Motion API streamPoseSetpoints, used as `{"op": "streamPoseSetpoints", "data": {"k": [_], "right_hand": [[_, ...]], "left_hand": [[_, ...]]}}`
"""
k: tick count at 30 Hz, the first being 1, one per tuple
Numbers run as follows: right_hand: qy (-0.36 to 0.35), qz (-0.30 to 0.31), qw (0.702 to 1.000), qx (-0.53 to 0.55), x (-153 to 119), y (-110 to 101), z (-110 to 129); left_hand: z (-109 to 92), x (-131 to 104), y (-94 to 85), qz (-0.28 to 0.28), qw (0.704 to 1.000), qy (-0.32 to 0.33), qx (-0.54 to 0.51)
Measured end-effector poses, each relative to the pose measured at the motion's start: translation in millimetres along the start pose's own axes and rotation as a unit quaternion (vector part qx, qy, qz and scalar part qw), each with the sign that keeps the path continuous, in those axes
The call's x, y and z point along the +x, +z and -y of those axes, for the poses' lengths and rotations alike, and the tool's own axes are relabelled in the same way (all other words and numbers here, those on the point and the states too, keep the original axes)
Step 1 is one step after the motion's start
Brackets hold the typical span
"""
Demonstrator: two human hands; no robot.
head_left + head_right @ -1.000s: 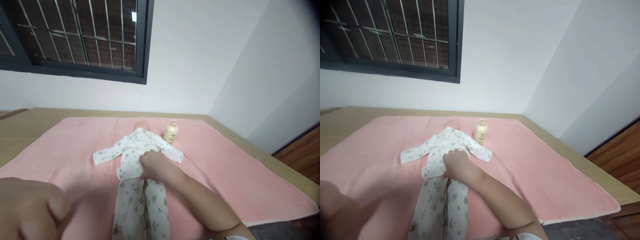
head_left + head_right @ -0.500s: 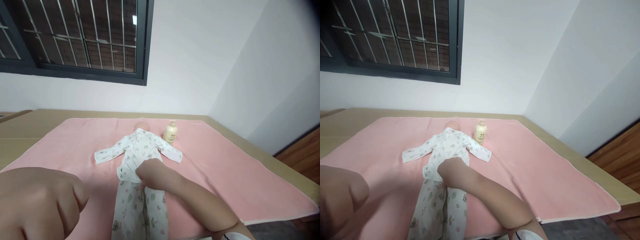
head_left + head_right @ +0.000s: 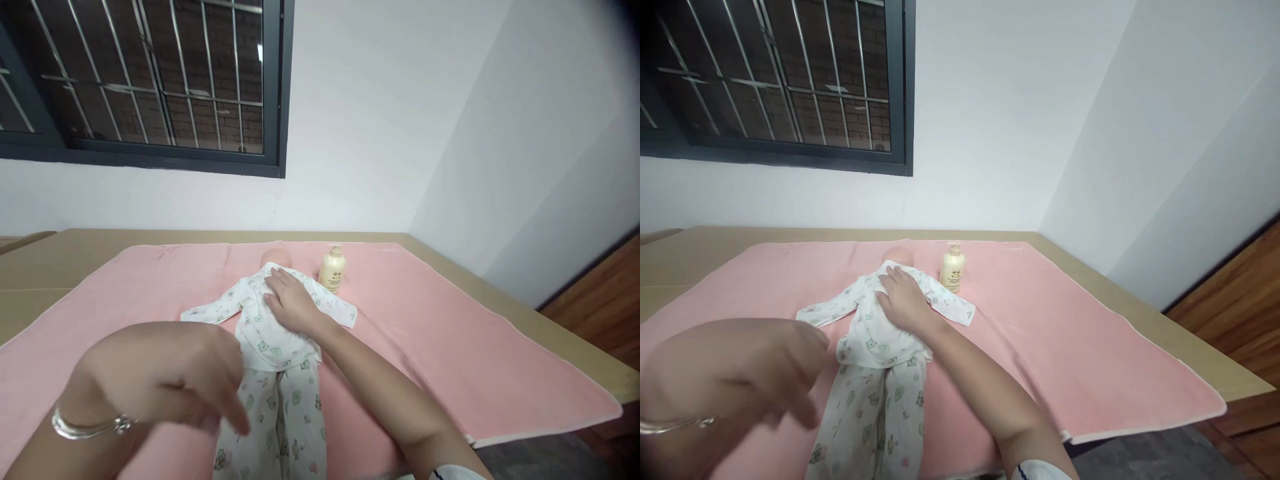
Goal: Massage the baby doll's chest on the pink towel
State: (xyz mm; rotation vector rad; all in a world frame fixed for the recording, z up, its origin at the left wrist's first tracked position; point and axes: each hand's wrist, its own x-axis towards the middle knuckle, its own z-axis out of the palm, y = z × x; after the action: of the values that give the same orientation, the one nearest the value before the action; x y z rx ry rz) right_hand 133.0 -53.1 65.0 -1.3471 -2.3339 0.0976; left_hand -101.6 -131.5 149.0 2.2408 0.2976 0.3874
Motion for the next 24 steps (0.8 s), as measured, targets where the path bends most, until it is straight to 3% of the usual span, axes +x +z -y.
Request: {"op": "streamPoseSetpoints", "data": {"k": [3,6,8,9,11,14,17,19,24], "right_hand": [[-0.005,0.044,0.999,-0.008,3.0,12.1,-17.2],[-0.022,0.064,0.998,0.003,5.2,6.4,-30.6],[0.009,0.039,0.999,0.027,7.5,-6.6,-40.8],[0.040,0.007,0.998,0.041,8.7,-15.0,-46.8],[0.107,-0.065,0.990,0.068,10.5,-34.1,-59.8],[0.167,-0.130,0.972,0.098,9.6,-63.0,-79.7],[0.194,-0.178,0.958,0.111,3.8,-85.5,-96.2],[0.201,-0.203,0.951,0.115,-0.9,-94.9,-104.3],[0.225,-0.211,0.946,0.104,-7.5,-102.4,-113.9]], "left_hand": [[4.7,39.0,2.8,0.022,0.996,-0.070,-0.055],[32.8,79.9,9.1,-0.142,0.968,-0.129,-0.161],[62.5,103.7,12.0,-0.272,0.909,-0.183,-0.258],[78.2,114.0,11.8,-0.310,0.873,-0.224,-0.300],[105.6,131.3,8.1,-0.315,0.830,-0.323,-0.327],[125.9,153.2,-1.4,-0.269,0.844,-0.435,-0.162],[122.7,176.3,-5.6,-0.213,0.866,-0.449,0.060],[117.2,193.5,-4.3,-0.223,0.854,-0.445,0.152],[118.1,234.4,-5.6,-0.323,0.808,-0.478,0.118]]}}
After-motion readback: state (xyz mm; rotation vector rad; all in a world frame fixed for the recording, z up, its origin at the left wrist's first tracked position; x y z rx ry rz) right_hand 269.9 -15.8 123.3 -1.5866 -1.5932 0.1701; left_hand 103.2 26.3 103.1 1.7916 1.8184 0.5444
